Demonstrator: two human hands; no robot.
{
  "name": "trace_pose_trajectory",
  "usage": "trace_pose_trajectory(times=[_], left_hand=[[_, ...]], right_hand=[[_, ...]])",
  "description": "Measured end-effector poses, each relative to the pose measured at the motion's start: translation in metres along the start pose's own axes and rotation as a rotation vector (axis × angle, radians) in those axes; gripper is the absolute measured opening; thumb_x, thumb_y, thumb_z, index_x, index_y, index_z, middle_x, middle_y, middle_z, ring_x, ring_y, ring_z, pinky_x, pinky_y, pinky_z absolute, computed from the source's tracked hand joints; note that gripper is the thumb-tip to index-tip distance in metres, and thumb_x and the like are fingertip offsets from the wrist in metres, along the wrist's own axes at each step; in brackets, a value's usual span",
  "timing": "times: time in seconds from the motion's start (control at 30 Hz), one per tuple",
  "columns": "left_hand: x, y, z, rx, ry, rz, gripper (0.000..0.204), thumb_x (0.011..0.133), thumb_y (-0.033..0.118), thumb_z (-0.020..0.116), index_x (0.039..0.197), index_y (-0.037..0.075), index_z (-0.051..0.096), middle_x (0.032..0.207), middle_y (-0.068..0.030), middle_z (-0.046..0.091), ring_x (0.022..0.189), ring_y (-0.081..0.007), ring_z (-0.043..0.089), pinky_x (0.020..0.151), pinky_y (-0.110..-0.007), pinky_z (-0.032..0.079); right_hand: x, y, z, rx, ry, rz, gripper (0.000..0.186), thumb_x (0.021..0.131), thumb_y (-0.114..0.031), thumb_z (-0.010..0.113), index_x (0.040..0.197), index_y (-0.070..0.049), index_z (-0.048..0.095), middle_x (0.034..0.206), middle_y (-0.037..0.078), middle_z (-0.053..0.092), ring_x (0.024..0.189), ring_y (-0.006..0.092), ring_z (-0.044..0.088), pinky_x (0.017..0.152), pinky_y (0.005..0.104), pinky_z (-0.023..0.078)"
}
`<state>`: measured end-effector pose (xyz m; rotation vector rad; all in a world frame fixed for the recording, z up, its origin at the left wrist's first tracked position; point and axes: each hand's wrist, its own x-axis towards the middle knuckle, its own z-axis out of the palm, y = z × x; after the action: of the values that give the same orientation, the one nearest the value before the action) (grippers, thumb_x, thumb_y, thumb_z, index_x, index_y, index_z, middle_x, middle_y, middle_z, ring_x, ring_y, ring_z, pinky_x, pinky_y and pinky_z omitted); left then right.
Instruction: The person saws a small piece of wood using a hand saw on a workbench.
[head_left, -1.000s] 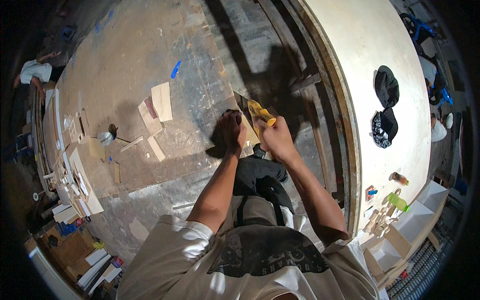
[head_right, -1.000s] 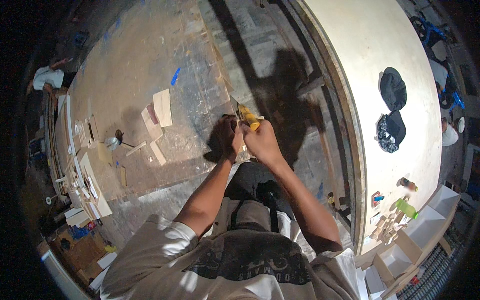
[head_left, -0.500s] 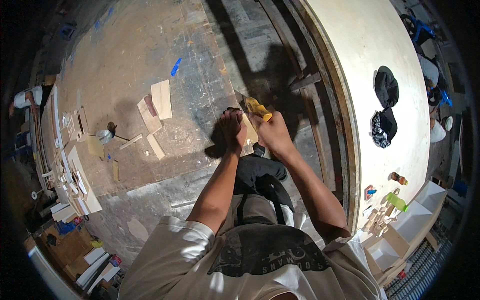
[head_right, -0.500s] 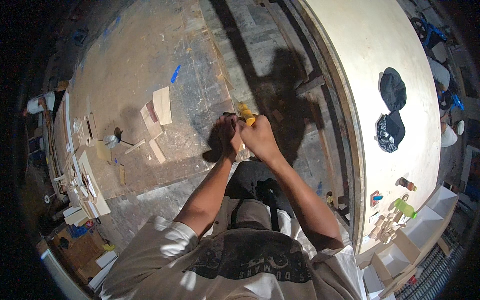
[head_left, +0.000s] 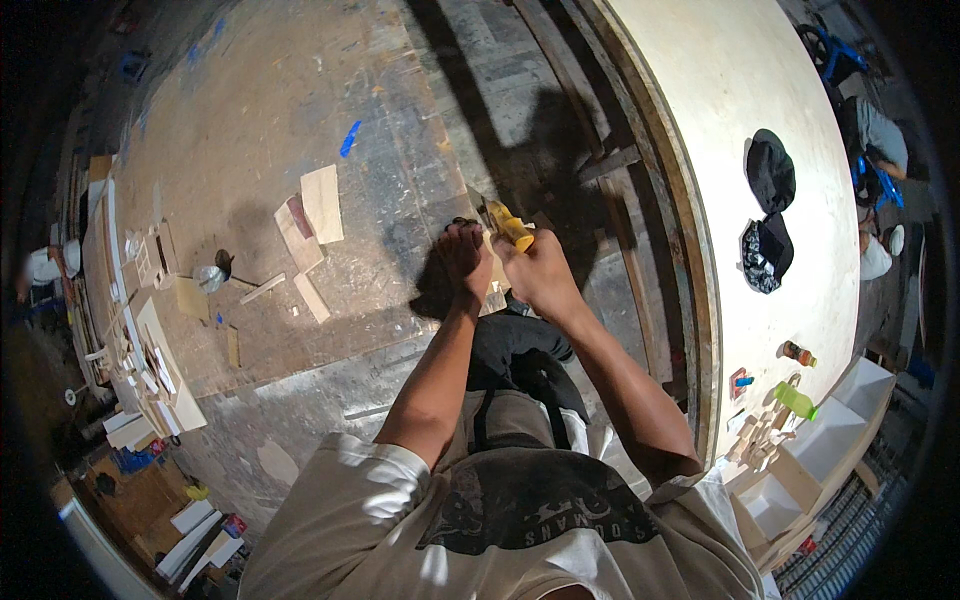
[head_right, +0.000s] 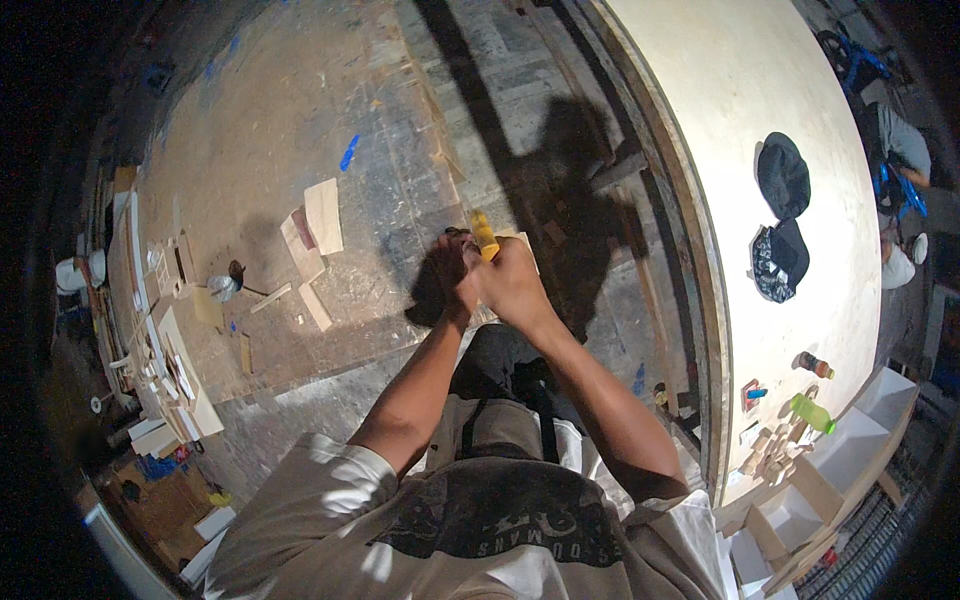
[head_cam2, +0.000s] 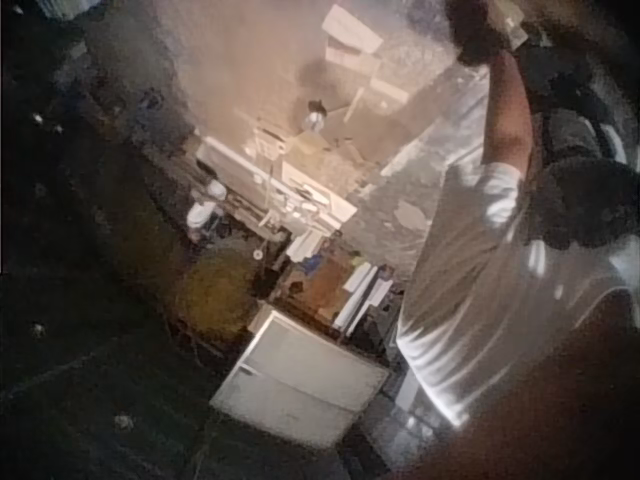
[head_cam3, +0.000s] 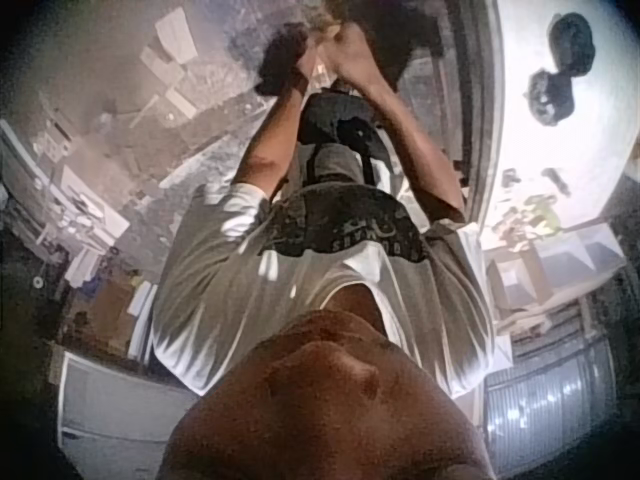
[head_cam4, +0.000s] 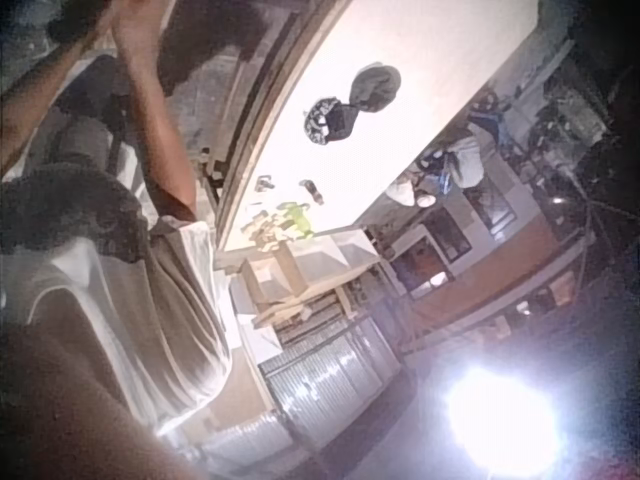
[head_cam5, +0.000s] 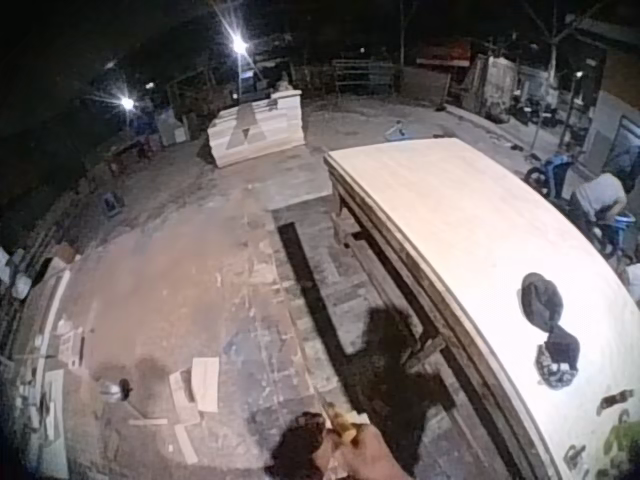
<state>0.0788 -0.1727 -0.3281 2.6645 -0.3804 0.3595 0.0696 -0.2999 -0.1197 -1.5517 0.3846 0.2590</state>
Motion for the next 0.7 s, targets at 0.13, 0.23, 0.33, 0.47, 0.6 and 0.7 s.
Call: trace_pose_trajectory(times=[0.13, 0.23, 0.33, 0.47, 0.6, 0.7], left_hand=[[0.003, -0.006, 0.0, -0.007, -0.099, -0.097, 0.009, 0.091, 0.017, 0.053, 0.093, 0.008, 0.054, 0.096, -0.0148, 0.052, 0.093, -0.0344, 0.05, 0.085, -0.046, 0.039], [0.012, 0.007, -0.013, -0.021, -0.187, -0.161, 0.008, 0.09, 0.016, 0.054, 0.092, 0.008, 0.054, 0.093, -0.0144, 0.053, 0.089, -0.0345, 0.051, 0.081, -0.045, 0.04], [0.01, 0.009, -0.019, -0.038, -0.067, -0.162, 0.007, 0.089, 0.015, 0.054, 0.091, 0.008, 0.055, 0.09, -0.0136, 0.054, 0.086, -0.034, 0.052, 0.078, -0.045, 0.041], [0.013, 0.012, -0.015, -0.035, 0.068, -0.107, 0.01, 0.087, 0.014, 0.055, 0.094, 0.008, 0.058, 0.095, -0.0135, 0.057, 0.091, -0.0332, 0.055, 0.08, -0.045, 0.042], [0.005, 0.004, -0.006, 0.065, 0.163, -0.042, 0.016, 0.085, 0.013, 0.055, 0.1, 0.006, 0.057, 0.1, -0.0145, 0.058, 0.096, -0.0336, 0.055, 0.084, -0.047, 0.04], [0.004, 0.007, -0.008, 0.043, 0.204, -0.025, 0.02, 0.085, 0.013, 0.056, 0.103, 0.005, 0.056, 0.101, -0.0154, 0.058, 0.093, -0.0337, 0.055, 0.085, -0.048, 0.039]], right_hand=[[0.002, 0.0, -0.002, -0.033, -0.011, 0.027, 0.03, 0.089, -0.022, 0.058, 0.069, 0.001, 0.055, 0.052, -0.002, 0.045, 0.041, 0.0061, 0.041, 0.038, 0.0276, 0.031], [0.01, -0.008, -0.001, -0.032, 0.029, 0.005, 0.03, 0.087, -0.022, 0.058, 0.067, 0.001, 0.055, 0.051, -0.001, 0.047, 0.039, 0.0079, 0.042, 0.036, 0.0284, 0.032], [0.04, -0.026, -0.008, -0.049, -0.049, 0.18, 0.03, 0.085, -0.02, 0.058, 0.064, 0.001, 0.056, 0.048, 0.003, 0.049, 0.037, 0.011, 0.045, 0.034, 0.0296, 0.032], [0.062, -0.033, -0.016, 0.145, -0.163, 0.155, 0.028, 0.082, -0.016, 0.056, 0.062, 0.003, 0.055, 0.046, 0.007, 0.049, 0.036, 0.0151, 0.047, 0.034, 0.0312, 0.033], [0.06, -0.048, 0.003, -0.283, -0.222, 0.118, 0.035, 0.073, -0.021, 0.059, 0.08, 0.013, 0.062, 0.073, 0.026, 0.064, 0.072, 0.0304, 0.068, 0.069, 0.0421, 0.05], [0.062, -0.057, 0.009, -0.369, -0.255, 0.077, 0.035, 0.072, -0.022, 0.058, 0.08, 0.013, 0.063, 0.073, 0.027, 0.064, 0.075, 0.0326, 0.069, 0.071, 0.0425, 0.05]])
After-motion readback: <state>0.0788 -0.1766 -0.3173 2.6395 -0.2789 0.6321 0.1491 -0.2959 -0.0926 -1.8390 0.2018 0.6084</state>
